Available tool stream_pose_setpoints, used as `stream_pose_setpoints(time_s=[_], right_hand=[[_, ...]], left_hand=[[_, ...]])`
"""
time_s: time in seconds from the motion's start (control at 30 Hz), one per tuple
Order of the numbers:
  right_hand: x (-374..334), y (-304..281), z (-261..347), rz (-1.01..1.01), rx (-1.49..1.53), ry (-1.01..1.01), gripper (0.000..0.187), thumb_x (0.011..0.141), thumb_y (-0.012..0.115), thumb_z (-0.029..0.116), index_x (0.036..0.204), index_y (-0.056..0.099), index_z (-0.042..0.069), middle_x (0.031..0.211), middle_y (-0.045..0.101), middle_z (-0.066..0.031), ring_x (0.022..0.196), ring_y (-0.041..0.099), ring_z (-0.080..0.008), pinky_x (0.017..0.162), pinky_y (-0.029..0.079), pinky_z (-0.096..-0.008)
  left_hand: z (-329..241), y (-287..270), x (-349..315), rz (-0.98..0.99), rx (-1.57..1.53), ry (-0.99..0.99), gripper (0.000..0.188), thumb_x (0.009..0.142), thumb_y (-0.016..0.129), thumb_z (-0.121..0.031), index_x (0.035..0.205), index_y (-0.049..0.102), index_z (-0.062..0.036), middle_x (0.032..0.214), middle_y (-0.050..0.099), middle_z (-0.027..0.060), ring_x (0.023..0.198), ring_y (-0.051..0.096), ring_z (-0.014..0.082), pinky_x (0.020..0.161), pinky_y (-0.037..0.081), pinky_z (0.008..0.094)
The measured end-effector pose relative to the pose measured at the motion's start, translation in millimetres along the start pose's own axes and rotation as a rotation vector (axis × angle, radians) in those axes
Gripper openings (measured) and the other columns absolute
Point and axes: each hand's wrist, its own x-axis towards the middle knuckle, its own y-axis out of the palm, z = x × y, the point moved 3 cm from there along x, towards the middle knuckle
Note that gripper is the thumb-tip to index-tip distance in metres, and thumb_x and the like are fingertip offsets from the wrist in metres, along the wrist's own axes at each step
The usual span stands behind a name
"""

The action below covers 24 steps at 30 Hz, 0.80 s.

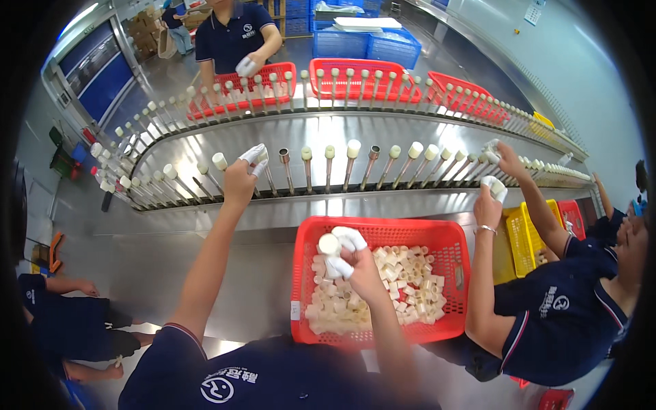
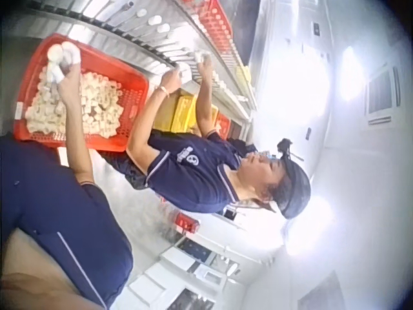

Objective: The person picks caps from a basket and mounts them onto pins along a moving conveyor line by hand. The person then removes dropper tubes from the conveyor pins and places them into the basket.

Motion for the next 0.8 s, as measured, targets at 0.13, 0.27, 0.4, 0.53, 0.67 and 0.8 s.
stream_pose_setpoints(time_s=[0.13,0.27,0.4,0.53,0.67,0.8], right_hand=[[6,-18,22,-0.052,-0.058,-0.047,0.037,0.076,0.057,-0.004,0.109,0.043,0.006,0.101,0.055,-0.0057,0.088,0.055,-0.0117,0.064,0.047,-0.0240],[25,-31,24,-0.081,-0.156,-0.102,0.034,0.074,0.061,-0.003,0.104,0.047,0.005,0.096,0.056,-0.0041,0.087,0.056,-0.0117,0.065,0.047,-0.0240],[33,-56,24,-0.035,-0.204,-0.197,0.036,0.072,0.064,0.000,0.105,0.049,0.005,0.093,0.057,-0.0034,0.086,0.056,-0.0110,0.071,0.049,-0.0258],[36,-43,43,-0.018,-0.404,-0.165,0.041,0.069,0.069,0.001,0.105,0.048,0.003,0.097,0.057,-0.0059,0.088,0.056,-0.0129,0.076,0.048,-0.0259],[52,-75,5,-0.039,-0.119,0.123,0.042,0.070,0.067,-0.002,0.106,0.048,0.003,0.100,0.058,-0.0078,0.088,0.058,-0.0145,0.077,0.048,-0.0265],[55,-104,-35,-0.080,0.325,0.352,0.035,0.076,0.059,-0.004,0.109,0.048,0.004,0.101,0.057,-0.0094,0.089,0.058,-0.0184,0.073,0.049,-0.0267]], left_hand=[[-48,9,20,0.406,0.355,-0.154,0.037,0.074,0.062,-0.022,0.108,0.058,-0.0076,0.097,0.060,0.0134,0.077,0.058,0.0262,0.065,0.047,0.0333],[-59,52,-29,0.380,-0.363,-0.069,0.033,0.076,0.064,-0.019,0.106,0.058,-0.0054,0.102,0.058,0.0135,0.085,0.057,0.0160,0.071,0.046,0.0283],[-167,7,-54,0.524,-0.718,-0.079,0.037,0.075,0.065,-0.010,0.110,0.055,-0.0046,0.104,0.058,0.0071,0.087,0.055,0.0124,0.075,0.045,0.0262],[-158,15,-69,0.008,-1.195,-0.456,0.028,0.075,0.063,-0.003,0.102,0.056,-0.0011,0.102,0.059,0.0093,0.088,0.057,0.0154,0.079,0.047,0.0285],[-97,8,-51,-0.301,-0.960,-0.528,0.020,0.082,0.058,-0.007,0.100,0.058,0.0015,0.097,0.060,0.0089,0.087,0.057,0.0141,0.078,0.048,0.0279],[-74,7,-6,-0.504,-0.563,-0.407,0.019,0.079,0.060,-0.009,0.096,0.061,0.0010,0.095,0.062,0.0099,0.089,0.058,0.0167,0.080,0.046,0.0282]])
